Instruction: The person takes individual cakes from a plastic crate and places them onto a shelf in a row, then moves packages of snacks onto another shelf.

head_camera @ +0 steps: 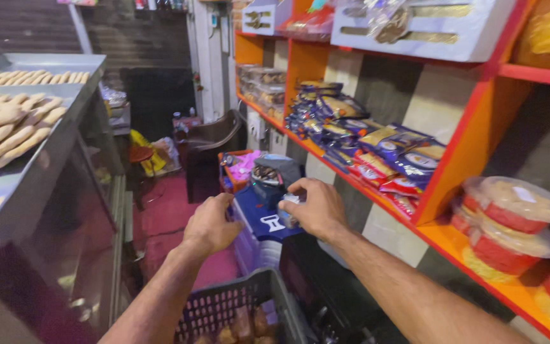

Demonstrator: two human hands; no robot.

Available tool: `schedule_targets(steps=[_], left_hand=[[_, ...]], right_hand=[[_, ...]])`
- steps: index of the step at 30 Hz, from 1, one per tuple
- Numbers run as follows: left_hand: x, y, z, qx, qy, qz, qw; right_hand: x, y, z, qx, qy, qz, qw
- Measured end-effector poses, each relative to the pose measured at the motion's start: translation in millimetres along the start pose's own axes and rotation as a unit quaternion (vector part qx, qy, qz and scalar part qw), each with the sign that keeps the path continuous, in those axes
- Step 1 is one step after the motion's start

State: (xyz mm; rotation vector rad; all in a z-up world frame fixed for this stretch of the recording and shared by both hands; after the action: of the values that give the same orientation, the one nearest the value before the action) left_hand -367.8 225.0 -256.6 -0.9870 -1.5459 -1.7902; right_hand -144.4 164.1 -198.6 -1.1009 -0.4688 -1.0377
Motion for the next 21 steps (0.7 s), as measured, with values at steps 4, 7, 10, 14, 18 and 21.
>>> schedule_targets(steps=[4, 7, 10, 14, 18, 21], left_hand=[[-14, -50, -4, 0.04, -0.012, -0.017, 0.999], [-35, -84, -5, 0.071, -0.043, -0.044, 0.996], [-75, -128, 6, 0.089, -0.066, -0.057, 0.992], [-125, -175, 14, 0.123, -0.086, -0.061, 0.987], [-178, -212, 2, 0.164, -0.103, -0.081, 0.978], [-211, -241, -10, 0.199, -0.138, -0.077, 0.967]], right_hand=[[-53, 5, -4, -0.028, -0.052, 0.016, 0.998], [-93, 12, -12, -0.047, -0.095, -0.002, 0.994], [-131, 24, -21, -0.076, -0.124, 0.006, 0.989], [-176, 40, -37, -0.14, -0.186, 0.005, 0.972], [-222, 66, -60, -0.171, -0.243, -0.01, 0.955], [-255, 88, -78, -0.193, -0.27, -0.016, 0.943]])
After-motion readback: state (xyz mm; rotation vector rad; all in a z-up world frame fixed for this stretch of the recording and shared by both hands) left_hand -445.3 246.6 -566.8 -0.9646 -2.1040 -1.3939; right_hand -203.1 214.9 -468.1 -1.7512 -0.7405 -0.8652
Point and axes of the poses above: each hand's wrist, its own z-axis towards the middle knuckle, its own x-axis out of the back of the hand, y = z × x, the point moved 4 cm from there along z, towards the middle knuckle, and after that the axes turned 1 degree about x, right-handed, at the moved point
